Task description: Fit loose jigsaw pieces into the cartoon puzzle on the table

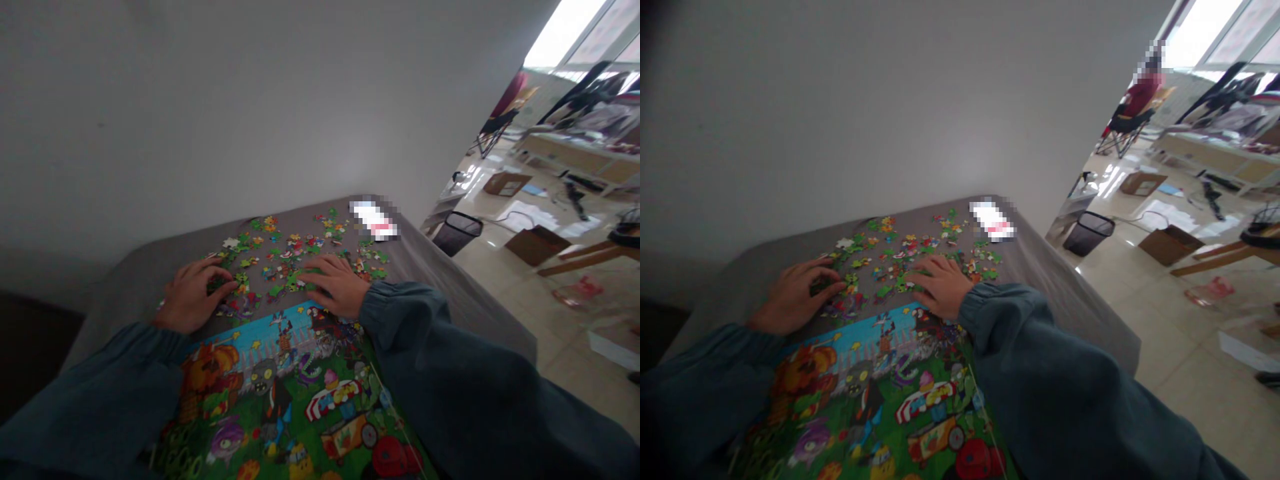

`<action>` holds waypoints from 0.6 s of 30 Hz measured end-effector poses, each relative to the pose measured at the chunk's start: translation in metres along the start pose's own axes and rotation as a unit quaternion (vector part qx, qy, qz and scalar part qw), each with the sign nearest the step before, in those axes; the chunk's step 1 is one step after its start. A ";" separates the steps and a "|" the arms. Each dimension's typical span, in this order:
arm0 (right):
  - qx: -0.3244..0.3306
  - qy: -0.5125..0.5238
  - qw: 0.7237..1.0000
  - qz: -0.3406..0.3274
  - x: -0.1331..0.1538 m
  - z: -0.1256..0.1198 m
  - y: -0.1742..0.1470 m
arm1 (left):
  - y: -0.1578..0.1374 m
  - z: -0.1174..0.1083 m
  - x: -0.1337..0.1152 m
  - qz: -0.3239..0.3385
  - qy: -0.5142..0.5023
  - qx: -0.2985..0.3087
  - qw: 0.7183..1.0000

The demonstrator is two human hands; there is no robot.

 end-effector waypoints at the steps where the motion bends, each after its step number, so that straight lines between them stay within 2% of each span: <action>1: 0.021 -0.013 1.000 -0.007 0.004 0.006 0.000 | -0.001 0.001 -0.001 0.002 -0.003 0.000 1.000; 4: 0.049 -0.054 0.997 0.003 0.006 0.012 -0.001 | -0.003 0.002 -0.005 0.006 -0.012 0.002 1.000; 7: 0.038 -0.077 0.996 0.030 -0.001 0.007 -0.001 | -0.003 0.000 -0.009 0.003 -0.031 0.005 1.000; 10: 0.024 -0.070 0.997 0.028 0.000 0.006 0.003 | -0.004 -0.006 -0.017 0.000 -0.062 0.007 0.998; 14: 0.026 -0.038 0.998 0.031 0.006 0.010 0.015 | -0.011 -0.024 -0.029 -0.013 -0.116 0.015 0.993; 18: 0.028 0.022 0.998 0.049 0.009 0.011 0.023 | -0.033 -0.049 -0.043 -0.032 -0.187 0.032 0.981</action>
Point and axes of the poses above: each hand's wrist, its own y-axis towards the middle knuckle, its own z-axis out of the palm, x = y × z, the point moved 10 cm from there along y, towards the middle knuckle, and after that the axes turned 7 degrees about -z, right-handed, at the moved point
